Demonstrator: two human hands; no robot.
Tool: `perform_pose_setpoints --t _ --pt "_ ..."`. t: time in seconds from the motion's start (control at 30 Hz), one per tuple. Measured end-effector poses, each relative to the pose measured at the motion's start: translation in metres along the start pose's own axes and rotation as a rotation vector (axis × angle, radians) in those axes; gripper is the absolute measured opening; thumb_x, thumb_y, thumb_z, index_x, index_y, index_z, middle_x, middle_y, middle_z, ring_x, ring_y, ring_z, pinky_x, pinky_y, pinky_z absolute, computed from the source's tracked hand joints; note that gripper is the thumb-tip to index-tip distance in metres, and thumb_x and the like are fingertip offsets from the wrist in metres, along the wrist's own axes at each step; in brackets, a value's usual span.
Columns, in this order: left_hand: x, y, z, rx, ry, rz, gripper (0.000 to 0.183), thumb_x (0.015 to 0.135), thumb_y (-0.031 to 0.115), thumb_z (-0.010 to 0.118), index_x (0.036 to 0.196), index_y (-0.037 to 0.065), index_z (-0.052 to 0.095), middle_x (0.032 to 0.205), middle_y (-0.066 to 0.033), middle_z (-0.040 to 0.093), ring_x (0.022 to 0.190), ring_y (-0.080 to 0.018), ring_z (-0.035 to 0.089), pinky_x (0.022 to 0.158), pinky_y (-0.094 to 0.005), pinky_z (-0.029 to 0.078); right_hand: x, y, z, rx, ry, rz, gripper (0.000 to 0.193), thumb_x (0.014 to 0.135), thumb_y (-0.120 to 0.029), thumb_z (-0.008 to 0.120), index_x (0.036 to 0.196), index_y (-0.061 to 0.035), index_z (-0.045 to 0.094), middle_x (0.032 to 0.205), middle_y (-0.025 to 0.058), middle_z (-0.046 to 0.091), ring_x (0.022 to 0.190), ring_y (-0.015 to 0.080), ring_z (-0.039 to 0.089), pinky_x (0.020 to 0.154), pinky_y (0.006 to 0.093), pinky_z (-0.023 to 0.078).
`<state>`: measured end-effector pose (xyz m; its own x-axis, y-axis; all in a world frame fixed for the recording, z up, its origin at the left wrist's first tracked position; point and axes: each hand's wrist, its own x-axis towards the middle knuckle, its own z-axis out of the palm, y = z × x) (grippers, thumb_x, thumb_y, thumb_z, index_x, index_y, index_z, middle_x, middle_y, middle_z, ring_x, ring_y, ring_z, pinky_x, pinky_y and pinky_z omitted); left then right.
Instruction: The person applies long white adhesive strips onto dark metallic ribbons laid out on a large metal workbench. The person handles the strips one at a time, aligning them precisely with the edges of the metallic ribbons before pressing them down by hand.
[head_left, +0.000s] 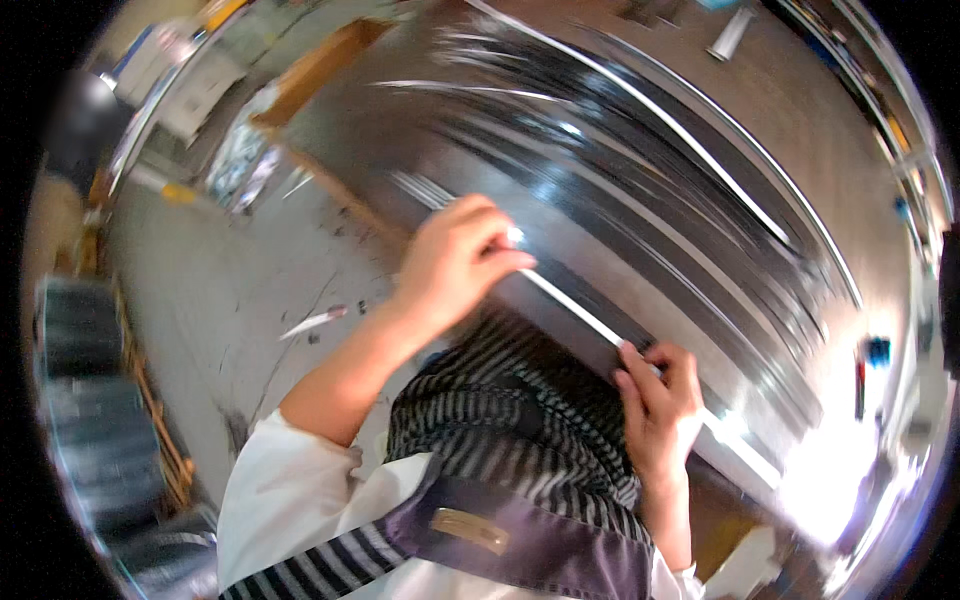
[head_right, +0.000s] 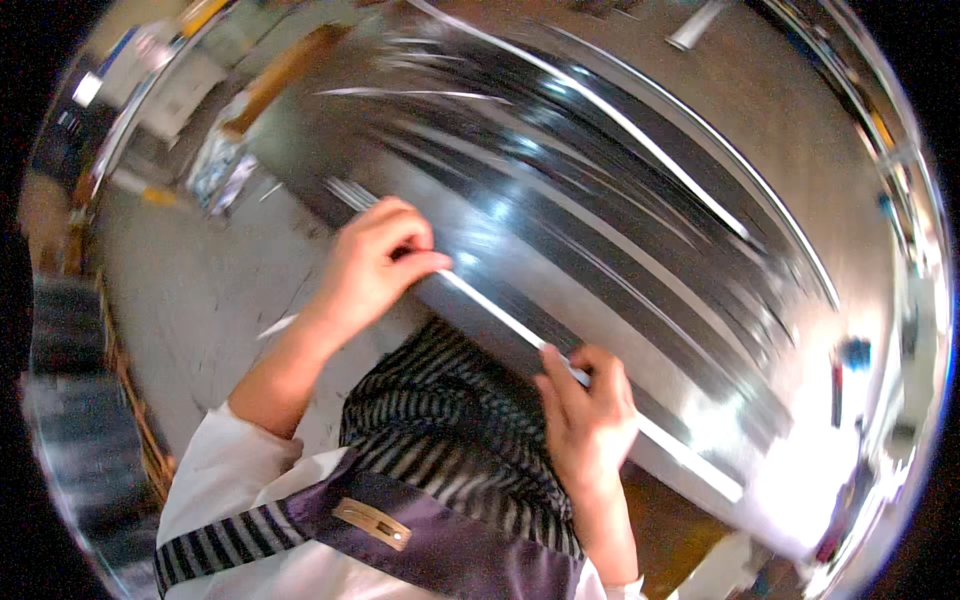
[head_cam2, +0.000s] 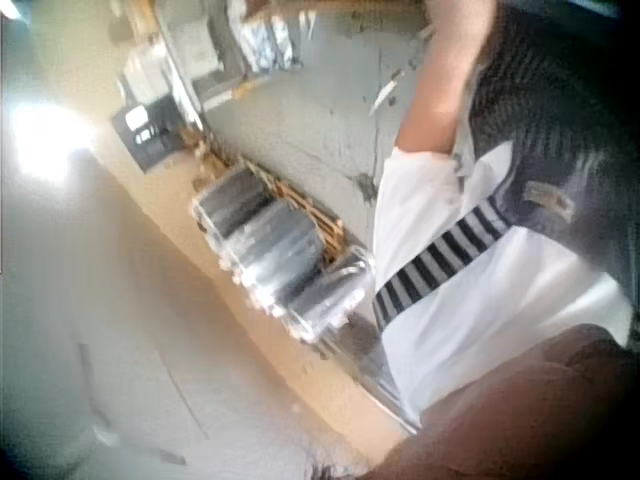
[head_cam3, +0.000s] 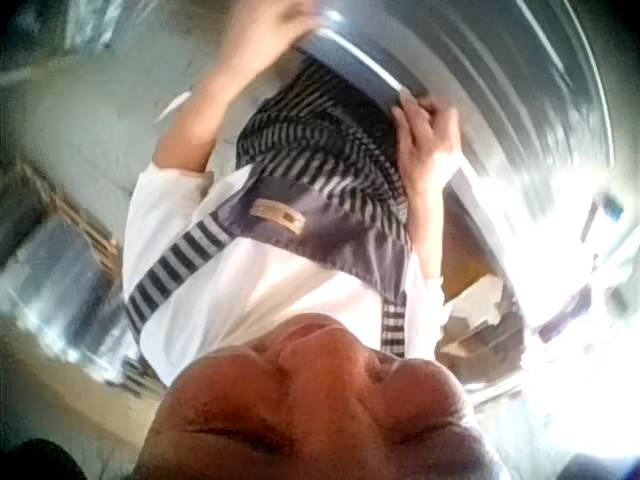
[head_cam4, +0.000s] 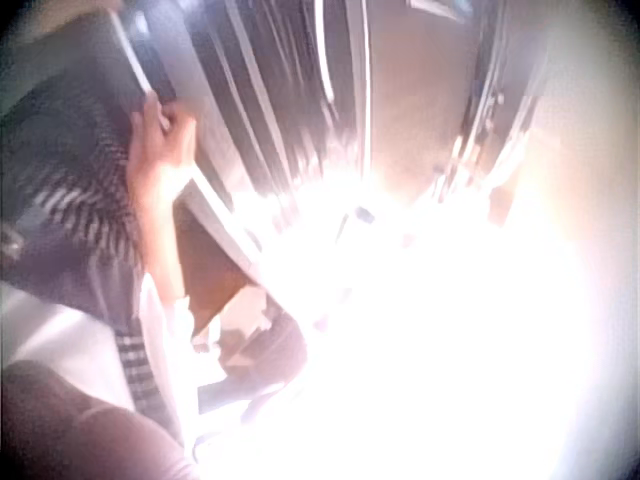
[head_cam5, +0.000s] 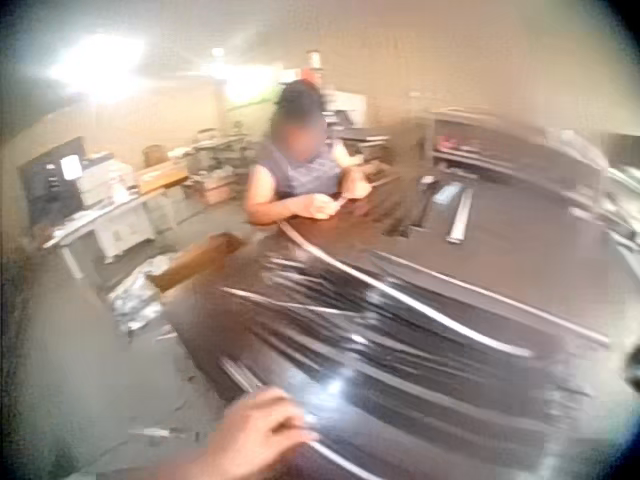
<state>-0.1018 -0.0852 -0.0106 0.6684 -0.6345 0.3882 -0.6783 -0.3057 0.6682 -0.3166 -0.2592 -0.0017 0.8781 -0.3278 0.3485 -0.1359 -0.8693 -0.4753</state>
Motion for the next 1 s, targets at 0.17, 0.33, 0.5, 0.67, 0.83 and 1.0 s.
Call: perform_pose_setpoints --t 0.17,0.33,0.5,0.67,0.83,1.0 --pt "0.003 0.018 0.000 0.095 -0.030 -0.060 0.014 0.082 0.002 0.069 0.083 -0.001 0.056 0.086 -0.0097 0.057 0.081 -0.0222 0.057 0.075 -0.0317 0.047 0.001 0.014 -0.013 0.405 0.008 0.060 0.028 0.081 -0.013 0.075 0.107 -0.0068 0.070 0.098 0.0093 0.060 0.086 0.0239 0.062 0.071 0.0329 0.052" --pt "-0.014 0.026 0.003 0.256 0.098 -0.018 0.008 0.091 0.006 0.064 0.096 0.001 0.061 0.102 -0.0102 0.059 0.083 -0.0208 0.059 0.072 -0.0316 0.049 -0.041 0.049 -0.060 0.981 0.371 0.248 0.011 0.089 -0.007 0.067 0.094 0.0020 0.070 0.099 0.0090 0.063 0.089 0.0169 0.060 0.075 0.0281 0.049" --pt "-0.011 0.068 0.031 0.186 -0.048 0.104 0.015 0.088 0.008 0.068 0.091 0.001 0.056 0.099 -0.0117 0.056 0.086 -0.0259 0.056 0.076 -0.0347 0.046 -0.101 0.092 -0.111 0.572 0.708 0.395 0.018 0.094 -0.011 0.061 0.084 0.0036 0.064 0.084 0.0055 0.061 0.073 0.0107 0.054 0.063 0.0240 0.042" --pt "-0.005 0.048 0.042 0.084 -0.167 0.083 0.017 0.087 0.009 0.069 0.089 0.000 0.054 0.095 -0.0104 0.052 0.087 -0.0249 0.054 0.076 -0.0339 0.044 -0.116 0.127 -0.124 0.709 0.668 0.677 0.033 0.102 -0.019 0.050 0.077 0.0012 0.057 0.077 0.0013 0.052 0.062 0.0070 0.042 0.055 0.0233 0.033" --pt "-0.007 0.040 0.047 0.088 -0.042 0.056 0.017 0.086 0.010 0.071 0.088 0.003 0.056 0.102 -0.0081 0.053 0.092 -0.0222 0.053 0.072 -0.0315 0.042 -0.126 0.135 -0.126 0.913 0.902 0.293 0.018 0.094 -0.006 0.055 0.079 0.0040 0.060 0.086 0.0097 0.057 0.070 0.0142 0.051 0.062 0.0260 0.041" --pt "-0.007 0.045 0.052 0.117 0.073 0.177 0.012 0.087 0.007 0.069 0.094 0.002 0.061 0.107 -0.0098 0.056 0.098 -0.0239 0.055 0.082 -0.0333 0.045 -0.128 0.127 -0.131 0.081 0.545 0.418 0.011 0.082 -0.002 0.071 0.092 0.0016 0.068 0.096 0.0111 0.064 0.089 0.0218 0.062 0.078 0.0309 0.050"
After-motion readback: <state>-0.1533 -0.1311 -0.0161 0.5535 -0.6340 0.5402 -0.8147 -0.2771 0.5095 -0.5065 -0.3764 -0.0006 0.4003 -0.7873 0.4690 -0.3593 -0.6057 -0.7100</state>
